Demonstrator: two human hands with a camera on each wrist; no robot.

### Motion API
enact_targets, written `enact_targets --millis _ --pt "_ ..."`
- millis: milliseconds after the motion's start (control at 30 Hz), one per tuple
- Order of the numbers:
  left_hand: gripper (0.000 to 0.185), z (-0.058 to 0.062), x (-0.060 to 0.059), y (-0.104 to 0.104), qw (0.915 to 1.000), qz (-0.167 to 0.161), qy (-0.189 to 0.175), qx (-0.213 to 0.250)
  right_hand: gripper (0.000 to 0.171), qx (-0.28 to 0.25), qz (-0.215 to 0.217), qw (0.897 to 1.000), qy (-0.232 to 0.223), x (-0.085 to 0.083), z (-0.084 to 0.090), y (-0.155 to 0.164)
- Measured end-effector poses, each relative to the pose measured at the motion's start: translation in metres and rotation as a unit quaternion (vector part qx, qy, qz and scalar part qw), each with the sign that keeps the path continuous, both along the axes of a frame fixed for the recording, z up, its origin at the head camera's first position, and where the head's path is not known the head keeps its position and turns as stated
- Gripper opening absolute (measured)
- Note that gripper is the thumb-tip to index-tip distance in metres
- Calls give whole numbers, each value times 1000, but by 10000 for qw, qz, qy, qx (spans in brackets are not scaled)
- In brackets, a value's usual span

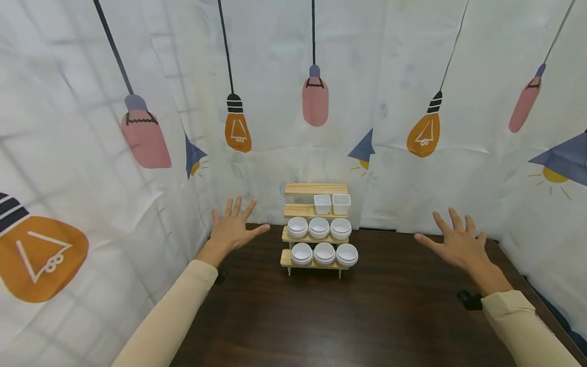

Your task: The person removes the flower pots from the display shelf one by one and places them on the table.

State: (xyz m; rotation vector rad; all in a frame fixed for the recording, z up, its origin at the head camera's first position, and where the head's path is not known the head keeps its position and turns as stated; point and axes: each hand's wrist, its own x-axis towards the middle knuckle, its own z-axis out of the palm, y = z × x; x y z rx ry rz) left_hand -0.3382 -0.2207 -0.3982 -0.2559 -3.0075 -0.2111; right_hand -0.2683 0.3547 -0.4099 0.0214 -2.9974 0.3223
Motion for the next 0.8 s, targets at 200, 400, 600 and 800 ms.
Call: enact_targets --millis 200,400,600,800 --pt "104 -2 3 0 10000 -46 74 22 104 63 1 10000 34 3 -2 0" --pt "102 -4 8 0 9999 -31 69 -72 104 70 47 9999 75 8 -2 -5" --pt "102 -5 16 4 10000 -43 36 -49 104 118 124 9998 124 11 -4 -12" --pt "100 -14 19 7 9998 -63 146 -110 102 125 167 9996 169 13 -7 -18"
